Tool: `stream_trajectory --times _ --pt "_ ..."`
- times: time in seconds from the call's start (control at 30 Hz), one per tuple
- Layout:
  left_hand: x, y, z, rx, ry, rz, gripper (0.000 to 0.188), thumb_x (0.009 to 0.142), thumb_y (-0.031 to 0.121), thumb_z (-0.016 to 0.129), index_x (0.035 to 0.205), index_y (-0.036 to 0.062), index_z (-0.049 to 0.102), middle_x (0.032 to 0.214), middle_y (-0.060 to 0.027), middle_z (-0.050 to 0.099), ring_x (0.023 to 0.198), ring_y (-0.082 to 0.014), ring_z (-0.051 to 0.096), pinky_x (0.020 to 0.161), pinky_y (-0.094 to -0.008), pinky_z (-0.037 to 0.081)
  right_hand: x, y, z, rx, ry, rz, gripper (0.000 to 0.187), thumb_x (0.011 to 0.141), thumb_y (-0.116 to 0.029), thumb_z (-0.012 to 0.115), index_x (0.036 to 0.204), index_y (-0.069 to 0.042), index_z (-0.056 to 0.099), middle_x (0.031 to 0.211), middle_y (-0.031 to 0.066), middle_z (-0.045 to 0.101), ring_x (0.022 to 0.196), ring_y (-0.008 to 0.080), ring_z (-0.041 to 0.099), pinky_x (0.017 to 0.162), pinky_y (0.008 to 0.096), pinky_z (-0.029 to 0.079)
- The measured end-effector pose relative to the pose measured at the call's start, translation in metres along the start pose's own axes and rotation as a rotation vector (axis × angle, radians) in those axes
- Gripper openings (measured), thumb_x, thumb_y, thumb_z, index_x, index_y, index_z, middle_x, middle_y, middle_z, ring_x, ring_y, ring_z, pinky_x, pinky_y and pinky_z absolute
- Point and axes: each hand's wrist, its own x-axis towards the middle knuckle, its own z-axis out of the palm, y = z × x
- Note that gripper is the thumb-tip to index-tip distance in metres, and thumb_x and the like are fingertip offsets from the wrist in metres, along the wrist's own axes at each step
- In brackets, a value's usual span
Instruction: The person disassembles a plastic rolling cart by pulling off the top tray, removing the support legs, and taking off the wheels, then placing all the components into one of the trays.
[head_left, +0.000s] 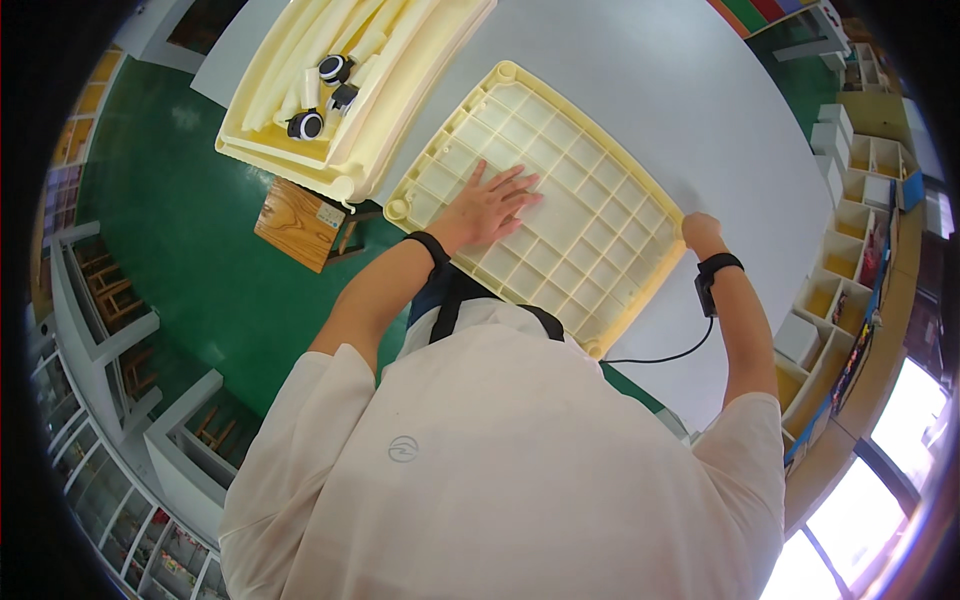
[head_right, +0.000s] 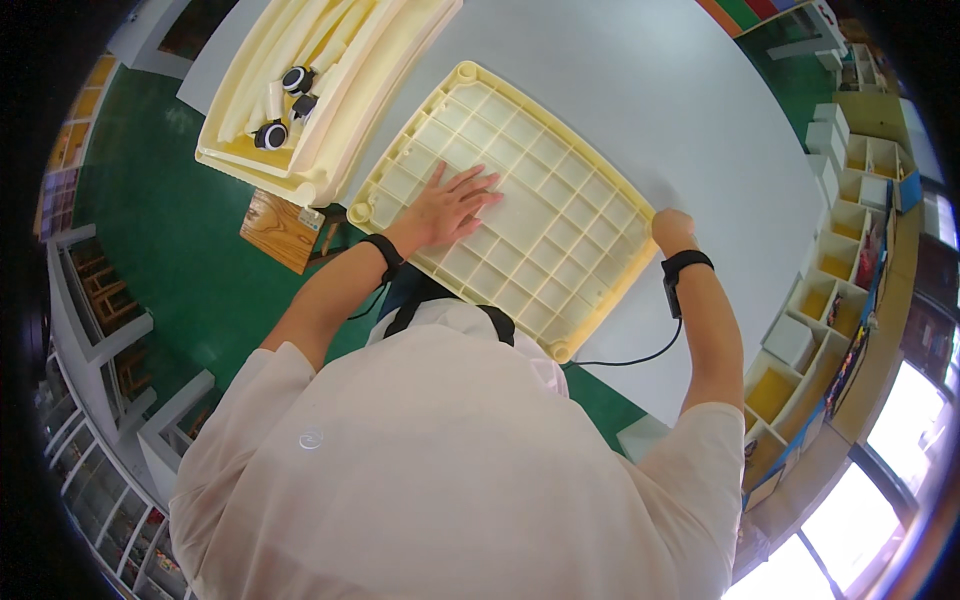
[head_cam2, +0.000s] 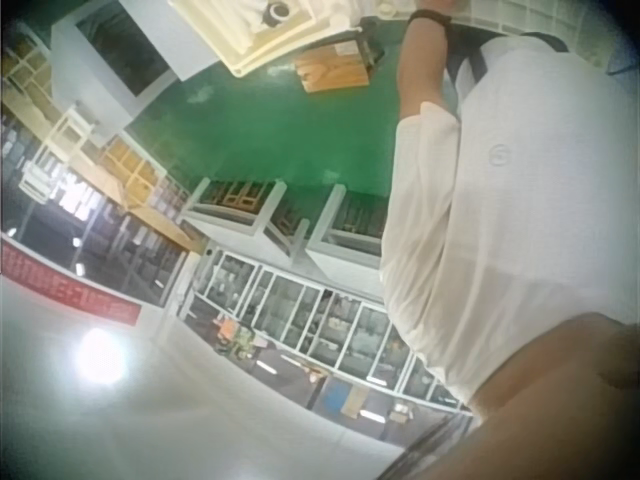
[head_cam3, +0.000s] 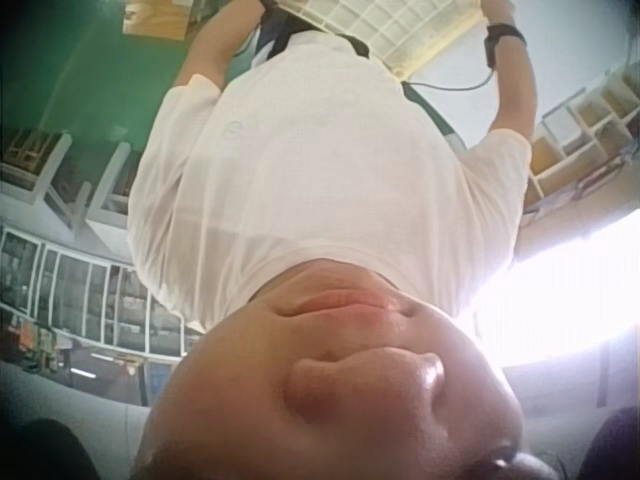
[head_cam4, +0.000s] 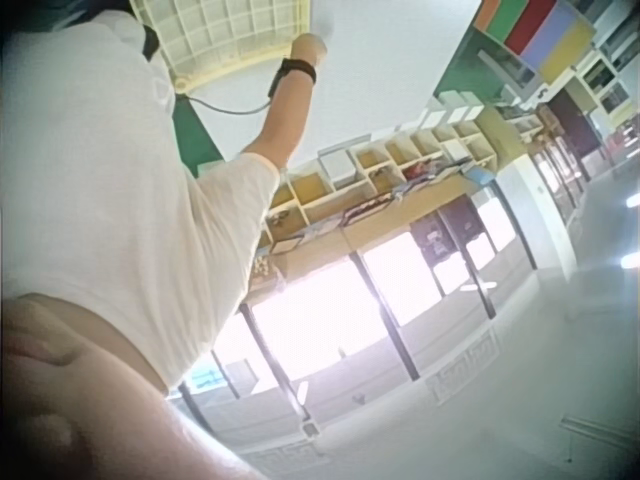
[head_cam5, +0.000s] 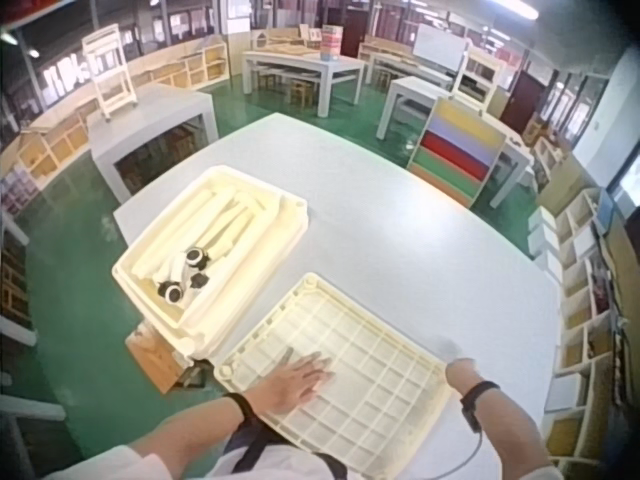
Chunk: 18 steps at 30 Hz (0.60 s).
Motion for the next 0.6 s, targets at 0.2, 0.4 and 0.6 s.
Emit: stream_trajectory --times 0.2,0.4,0.6 --pt "-0.001 0.0 0.0 0.006 -0.006 -0.006 0.05 0.082 0.03 0.056 0.13 0.0266 0.042 0.145 0.0032 0.029 0.135 -0.0209 0.024 0.103 -0.0646 0.015 -0.004 -0.001 0.003 -0.07 0.063 -0.025 0.018 0.082 -0.013 0.055 0.092 -0.012 0.07 0.097 0.0053 0.068 0.09 0.0232 0.065 0.067 0.033 0.053" --pt "0.0 0.002 0.0 0.012 0.01 0.003 0.05 0.083 0.03 0.056 0.13 0.0261 0.042 0.145 0.0028 0.029 0.135 -0.021 0.023 0.103 -0.0638 0.016 -0.011 -0.006 0.008 -0.152 0.142 -0.05 0.015 0.08 -0.009 0.057 0.087 -0.013 0.07 0.091 0.0042 0.068 0.085 0.0222 0.066 0.065 0.0323 0.052" --pt "0.001 0.001 0.002 0.024 -0.002 -0.007 0.049 0.083 0.03 0.056 0.13 0.0263 0.042 0.145 0.0025 0.029 0.135 -0.0208 0.023 0.103 -0.0634 0.016 -0.019 -0.007 0.016 -0.304 0.21 -0.06 0.012 0.078 -0.008 0.059 0.081 -0.013 0.069 0.083 0.0033 0.068 0.081 0.0193 0.066 0.062 0.0294 0.051"
